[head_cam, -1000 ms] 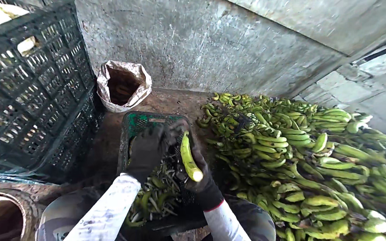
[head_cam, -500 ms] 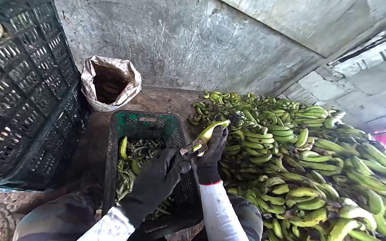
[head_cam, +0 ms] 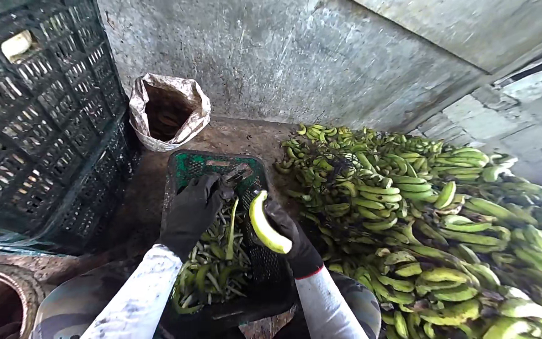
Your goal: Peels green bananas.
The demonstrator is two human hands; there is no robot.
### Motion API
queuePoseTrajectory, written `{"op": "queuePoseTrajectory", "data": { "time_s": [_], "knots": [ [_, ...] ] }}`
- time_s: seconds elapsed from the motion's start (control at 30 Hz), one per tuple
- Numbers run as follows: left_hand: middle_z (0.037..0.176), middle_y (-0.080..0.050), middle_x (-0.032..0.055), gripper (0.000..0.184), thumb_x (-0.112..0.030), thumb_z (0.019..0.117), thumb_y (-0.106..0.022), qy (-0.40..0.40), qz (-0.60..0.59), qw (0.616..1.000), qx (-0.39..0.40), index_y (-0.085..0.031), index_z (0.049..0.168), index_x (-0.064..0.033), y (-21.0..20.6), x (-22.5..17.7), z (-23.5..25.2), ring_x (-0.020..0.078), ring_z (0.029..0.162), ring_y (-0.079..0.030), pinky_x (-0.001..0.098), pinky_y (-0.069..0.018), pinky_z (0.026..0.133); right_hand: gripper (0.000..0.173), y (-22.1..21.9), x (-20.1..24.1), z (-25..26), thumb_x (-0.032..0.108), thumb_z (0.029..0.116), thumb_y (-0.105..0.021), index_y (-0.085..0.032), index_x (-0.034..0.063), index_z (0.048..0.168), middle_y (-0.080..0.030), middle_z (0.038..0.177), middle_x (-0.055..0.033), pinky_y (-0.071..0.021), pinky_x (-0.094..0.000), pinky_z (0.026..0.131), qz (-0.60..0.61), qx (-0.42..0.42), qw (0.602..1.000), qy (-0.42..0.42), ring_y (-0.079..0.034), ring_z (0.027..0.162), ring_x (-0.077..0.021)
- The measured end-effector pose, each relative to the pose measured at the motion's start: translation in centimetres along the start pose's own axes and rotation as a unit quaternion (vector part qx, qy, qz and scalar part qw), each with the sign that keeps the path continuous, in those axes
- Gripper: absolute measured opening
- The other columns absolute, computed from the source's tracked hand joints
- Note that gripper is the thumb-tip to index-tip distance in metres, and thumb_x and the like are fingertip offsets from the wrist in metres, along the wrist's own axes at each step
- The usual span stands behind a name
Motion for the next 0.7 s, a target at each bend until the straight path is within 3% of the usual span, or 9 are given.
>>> {"op": "queuePoseTrajectory", "data": {
  "time_s": [0.1,0.17,0.23,0.3,0.4,0.47,0.53,0.6,0.7],
  "knots": [
    [0.131,-0.063,0.018,0.056,-0.052,0.1026,-0.048,-0.038,-0.042,0.998,0.019,-0.055,0.145,-0.0162,-0.4,-2.6,-1.9,0.0375,0.11,-0.066,0.0628,-0.052,0.092,0.037,1.5,1.7,1.0,0.026,0.1004,-0.054,-0.049,0.006,0.131,-0.067,0.1,-0.011,-0.0613,-0.0353,0.074,0.004,-0.109,0.989,0.098,-0.069,0.084,-0.0173],
    [0.133,-0.064,0.0176,0.071,-0.066,0.1003,-0.039,-0.068,-0.052,0.996,0.026,-0.055,0.146,-0.0144,-1.3,-4.5,-3.3,0.0357,0.115,-0.065,0.06,-0.0514,0.097,0.031,1.5,2.9,1.9,0.029,0.103,-0.052,-0.052,0.0109,0.128,-0.066,0.095,-0.0077,-0.0608,-0.0344,0.07,0.026,-0.161,0.971,0.173,-0.068,0.08,-0.0153],
    [0.126,-0.067,0.0197,0.077,-0.071,0.0982,-0.036,-0.111,-0.043,0.992,-0.035,-0.059,0.143,-0.0126,-1.8,-5.8,-4.6,0.0374,0.11,-0.067,0.0595,-0.0534,0.093,0.031,1.1,4.0,2.6,0.035,0.1034,-0.053,-0.054,0.0144,0.127,-0.066,0.092,-0.0052,-0.0602,-0.035,0.066,0.048,-0.229,0.945,0.228,-0.067,0.077,-0.0141],
    [0.122,-0.068,0.023,0.079,-0.072,0.0976,-0.038,-0.137,-0.035,0.985,-0.096,-0.061,0.14,-0.0102,-1.8,-6.4,-5.4,0.04,0.109,-0.067,0.06,-0.054,0.09,0.038,0.7,5.0,2.7,0.04,0.1041,-0.051,-0.051,0.016,0.133,-0.065,0.101,-0.0049,-0.0594,-0.0373,0.072,0.037,-0.294,0.919,0.258,-0.067,0.086,-0.0145],
    [0.12,-0.067,0.0255,0.076,-0.07,0.0971,-0.043,-0.145,-0.023,0.981,-0.123,-0.061,0.139,-0.0097,-1.4,-6.2,-5.7,0.0428,0.11,-0.066,0.0603,-0.0529,0.092,0.042,0.1,5.8,2.3,0.04,0.1053,-0.049,-0.045,0.0155,0.14,-0.064,0.108,-0.0057,-0.0592,-0.0378,0.076,-0.006,-0.35,0.897,0.268,-0.067,0.091,-0.015],
    [0.121,-0.067,0.0252,0.074,-0.068,0.0981,-0.042,-0.142,-0.013,0.984,-0.109,-0.061,0.141,-0.011,-1.1,-5.6,-5.2,0.0432,0.11,-0.066,0.061,-0.0525,0.093,0.042,-0.1,5.5,2.2,0.037,0.106,-0.048,-0.045,0.0154,0.142,-0.063,0.109,-0.0051,-0.0588,-0.0358,0.078,-0.049,-0.31,0.918,0.243,-0.066,0.092,-0.0135],
    [0.124,-0.067,0.0234,0.067,-0.062,0.1003,-0.043,-0.123,-0.007,0.989,-0.076,-0.059,0.143,-0.0128,-0.6,-4.8,-4.3,0.0431,0.113,-0.065,0.0622,-0.0507,0.095,0.035,-0.3,4.3,2.1,0.032,0.1061,-0.047,-0.048,0.0143,0.136,-0.064,0.102,-0.0031,-0.0586,-0.0312,0.075,-0.095,-0.207,0.957,0.181,-0.066,0.086,-0.0107],
    [0.123,-0.067,0.0203,0.066,-0.062,0.1013,-0.039,-0.124,0.009,0.991,-0.047,-0.057,0.146,-0.0174,-0.3,-3.4,-3.0,0.0411,0.114,-0.064,0.063,-0.0492,0.096,0.042,-0.8,3.1,1.2,0.028,0.1022,-0.052,-0.05,0.0081,0.139,-0.067,0.112,-0.0055,-0.057,-0.0312,0.088,-0.121,-0.058,0.986,0.103,-0.066,0.098,-0.011],
    [0.127,-0.066,0.0168,0.06,-0.058,0.1023,-0.039,-0.158,0.016,0.987,0.013,-0.057,0.146,-0.0217,-0.1,-2.3,-1.6,0.0377,0.118,-0.062,0.0624,-0.0472,0.1,0.042,-1.5,2.6,-0.7,0.022,0.1014,-0.051,-0.051,-0.0015,0.136,-0.067,0.115,-0.0065,-0.0545,-0.0284,0.095,-0.231,0.036,0.972,0.001,-0.065,0.103,-0.0086]
  ]
}}
Point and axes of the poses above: each hand's wrist, its own z-axis towards the middle knuckle, its own y-axis out of the back of the hand, x = y × z, the point moved 6 cm from there along z, towards the middle knuckle
